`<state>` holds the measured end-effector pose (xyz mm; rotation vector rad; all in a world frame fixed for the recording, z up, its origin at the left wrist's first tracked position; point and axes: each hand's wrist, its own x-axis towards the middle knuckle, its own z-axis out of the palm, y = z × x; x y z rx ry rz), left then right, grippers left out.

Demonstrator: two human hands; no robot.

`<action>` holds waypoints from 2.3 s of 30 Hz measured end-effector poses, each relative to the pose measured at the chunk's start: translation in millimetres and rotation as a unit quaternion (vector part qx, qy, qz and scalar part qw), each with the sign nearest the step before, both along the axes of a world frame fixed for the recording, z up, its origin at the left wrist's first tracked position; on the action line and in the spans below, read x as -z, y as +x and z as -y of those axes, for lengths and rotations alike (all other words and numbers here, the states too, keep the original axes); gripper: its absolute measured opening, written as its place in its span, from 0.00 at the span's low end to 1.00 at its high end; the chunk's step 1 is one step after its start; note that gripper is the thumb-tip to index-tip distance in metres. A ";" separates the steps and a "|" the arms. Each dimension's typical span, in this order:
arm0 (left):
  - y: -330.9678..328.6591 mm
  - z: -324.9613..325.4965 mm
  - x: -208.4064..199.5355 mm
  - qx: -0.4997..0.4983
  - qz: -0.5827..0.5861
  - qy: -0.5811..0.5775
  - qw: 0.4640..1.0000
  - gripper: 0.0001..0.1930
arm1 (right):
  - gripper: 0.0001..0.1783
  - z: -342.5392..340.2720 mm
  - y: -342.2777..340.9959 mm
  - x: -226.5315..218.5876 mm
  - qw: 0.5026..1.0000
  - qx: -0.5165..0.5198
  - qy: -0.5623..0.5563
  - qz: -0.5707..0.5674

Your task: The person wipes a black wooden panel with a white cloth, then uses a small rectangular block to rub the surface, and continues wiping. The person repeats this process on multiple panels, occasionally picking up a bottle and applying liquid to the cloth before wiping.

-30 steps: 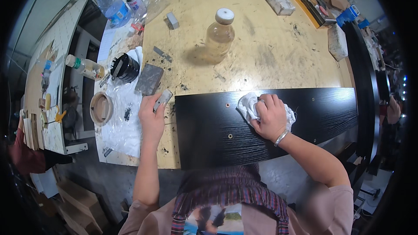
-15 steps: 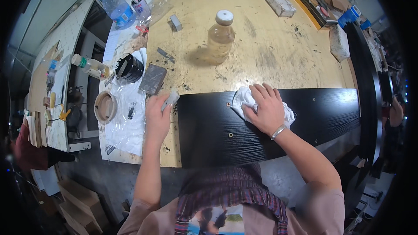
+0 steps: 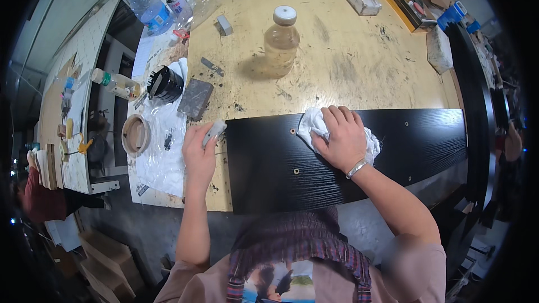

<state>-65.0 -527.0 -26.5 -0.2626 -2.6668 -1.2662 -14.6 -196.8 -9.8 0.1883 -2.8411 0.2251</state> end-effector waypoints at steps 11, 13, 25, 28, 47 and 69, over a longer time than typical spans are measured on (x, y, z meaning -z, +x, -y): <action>-13.9 1.1 5.0 -0.008 -0.006 -0.021 1.000 0.17 | 0.28 1.5 -1.4 -1.3 1.000 -0.001 -0.002 0.009; -11.8 3.2 -1.2 -0.002 0.009 0.003 1.000 0.16 | 0.28 0.8 -0.9 -0.1 1.000 0.004 0.003 0.006; -6.4 1.1 -1.8 0.014 0.026 0.017 0.999 0.16 | 0.28 0.5 -0.9 1.2 1.000 0.004 0.009 0.009; -3.3 5.4 -7.3 0.005 0.026 0.006 1.000 0.16 | 0.28 0.4 -0.5 2.3 1.000 0.007 0.011 0.008; -11.8 13.2 0.9 -0.073 0.050 0.047 0.995 0.14 | 0.28 0.4 -0.6 0.4 1.000 0.012 -0.002 0.019; -22.3 27.2 15.7 -0.072 -0.002 -0.067 0.995 0.09 | 0.28 -3.6 2.1 7.0 1.000 0.012 0.000 -0.005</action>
